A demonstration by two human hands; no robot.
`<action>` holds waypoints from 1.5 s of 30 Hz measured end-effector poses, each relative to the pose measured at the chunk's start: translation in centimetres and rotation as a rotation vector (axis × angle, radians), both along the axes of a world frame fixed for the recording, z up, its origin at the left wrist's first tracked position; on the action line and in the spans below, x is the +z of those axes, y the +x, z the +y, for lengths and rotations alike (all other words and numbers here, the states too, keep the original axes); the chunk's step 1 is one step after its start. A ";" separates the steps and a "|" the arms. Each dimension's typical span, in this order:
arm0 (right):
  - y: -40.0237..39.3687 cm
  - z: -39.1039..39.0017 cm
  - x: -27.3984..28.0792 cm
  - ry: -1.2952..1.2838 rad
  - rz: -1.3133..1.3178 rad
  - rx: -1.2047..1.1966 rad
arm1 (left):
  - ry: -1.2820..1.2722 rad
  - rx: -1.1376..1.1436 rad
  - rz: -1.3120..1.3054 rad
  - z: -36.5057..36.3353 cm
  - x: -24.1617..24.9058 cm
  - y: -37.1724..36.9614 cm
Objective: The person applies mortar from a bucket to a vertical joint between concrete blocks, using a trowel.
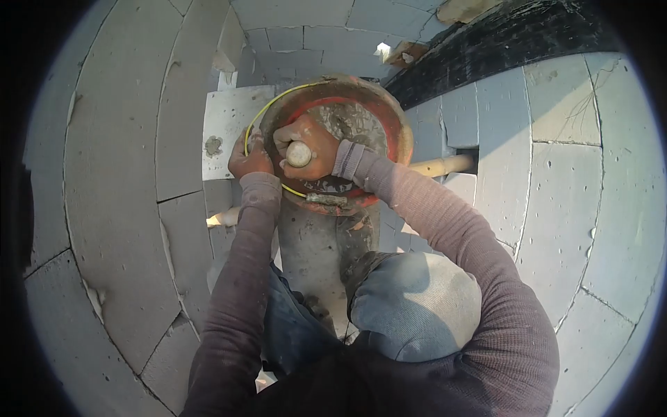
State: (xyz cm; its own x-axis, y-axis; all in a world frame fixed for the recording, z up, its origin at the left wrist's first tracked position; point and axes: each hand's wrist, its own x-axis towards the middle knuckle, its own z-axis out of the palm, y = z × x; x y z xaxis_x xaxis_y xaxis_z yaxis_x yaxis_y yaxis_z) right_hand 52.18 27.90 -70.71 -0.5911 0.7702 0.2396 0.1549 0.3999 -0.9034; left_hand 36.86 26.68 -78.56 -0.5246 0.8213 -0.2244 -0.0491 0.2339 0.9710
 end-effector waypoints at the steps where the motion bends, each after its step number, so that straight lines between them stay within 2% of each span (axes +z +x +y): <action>1: 0.6 -1.1 0.2 0.006 -0.015 0.003 | 0.040 0.021 0.032 0.2 -0.8 0.1; 4: 2.4 -4.0 0.6 0.050 0.025 0.024 | 0.037 0.074 -0.020 0.2 -1.1 0.3; 7: 4.2 -6.7 3.5 -0.002 0.072 -0.111 | -0.021 0.026 0.007 -0.2 1.1 0.3; 11: 6.0 -9.1 4.9 -0.031 0.111 -0.214 | 0.038 0.010 0.027 -0.2 1.4 0.3; 13: 6.3 -10.3 6.6 -0.023 0.125 -0.254 | -0.072 0.007 -0.108 -0.6 3.3 0.5; 15: 6.3 -10.0 8.6 -0.005 0.135 -0.288 | -0.029 -0.001 -0.093 -0.3 1.8 0.3; 17: 6.5 -9.0 11.0 -0.023 0.328 -0.527 | 0.003 -0.007 -0.079 -0.3 1.0 0.1; 18: 6.7 -7.7 11.8 0.053 0.357 -0.554 | -0.013 -0.022 -0.053 -0.3 1.2 0.1; 19: 7.4 -6.1 11.3 0.156 0.356 -0.545 | -0.029 -0.039 -0.026 -0.3 1.6 0.1; 21: 7.7 -3.3 9.6 0.250 0.226 -0.680 | -0.038 -0.052 -0.049 -0.4 2.3 0.1; 23: 7.9 -0.8 4.2 0.273 0.011 -0.849 | -0.054 -0.062 -0.069 -0.2 2.3 0.2; 24: 7.8 0.3 0.3 0.283 0.081 -0.914 | -0.044 -0.067 -0.046 0.0 1.6 0.0; 25: 7.2 0.7 -1.0 0.202 0.269 -0.999 | -0.038 -0.074 -0.022 -0.2 1.1 -0.2; 26: 7.1 1.5 -1.3 0.198 0.266 -1.006 | -0.043 -0.080 -0.022 0.0 0.9 -0.3; 28: 7.7 1.5 -0.9 -0.097 0.265 -1.369 | -0.009 -0.045 -0.060 -0.5 1.1 0.0; 29: 7.8 0.7 0.1 -0.185 0.398 -1.403 | 0.001 -0.062 -0.065 -0.8 1.1 0.0; 30: 8.0 -0.3 0.7 -0.155 0.408 -1.405 | -0.006 -0.053 -0.057 -0.9 1.2 0.1; 32: 7.6 -3.5 0.6 -0.172 0.611 -1.345 | -0.010 -0.018 -0.055 -0.3 1.4 -0.1; 38: 5.8 -10.2 2.7 -0.022 0.373 -1.122 | -0.065 -0.063 -0.067 -0.8 1.4 -0.1; 39: 5.4 -11.2 3.9 -0.093 0.335 -1.120 | -0.044 -0.060 -0.099 -0.5 1.1 0.0; 40: 5.1 -12.1 4.4 -0.093 0.339 -1.123 | -0.028 -0.060 -0.126 -0.4 0.8 -0.1; 43: 5.4 -13.1 5.2 -0.034 0.382 -0.831 | -0.050 -0.063 -0.134 -0.3 1.0 0.0; 45: 6.2 -12.3 5.8 -0.018 0.396 -0.784 | -0.041 -0.085 -0.120 0.0 0.8 -0.3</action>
State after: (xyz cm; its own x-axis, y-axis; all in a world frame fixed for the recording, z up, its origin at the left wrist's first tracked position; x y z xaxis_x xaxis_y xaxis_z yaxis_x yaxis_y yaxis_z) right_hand 58.34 15.63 -64.95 0.2340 0.9253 0.2986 0.0530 0.2945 -0.9542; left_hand 36.59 26.71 -77.75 -0.4207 0.8505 -0.3157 -0.1425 0.2817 0.9489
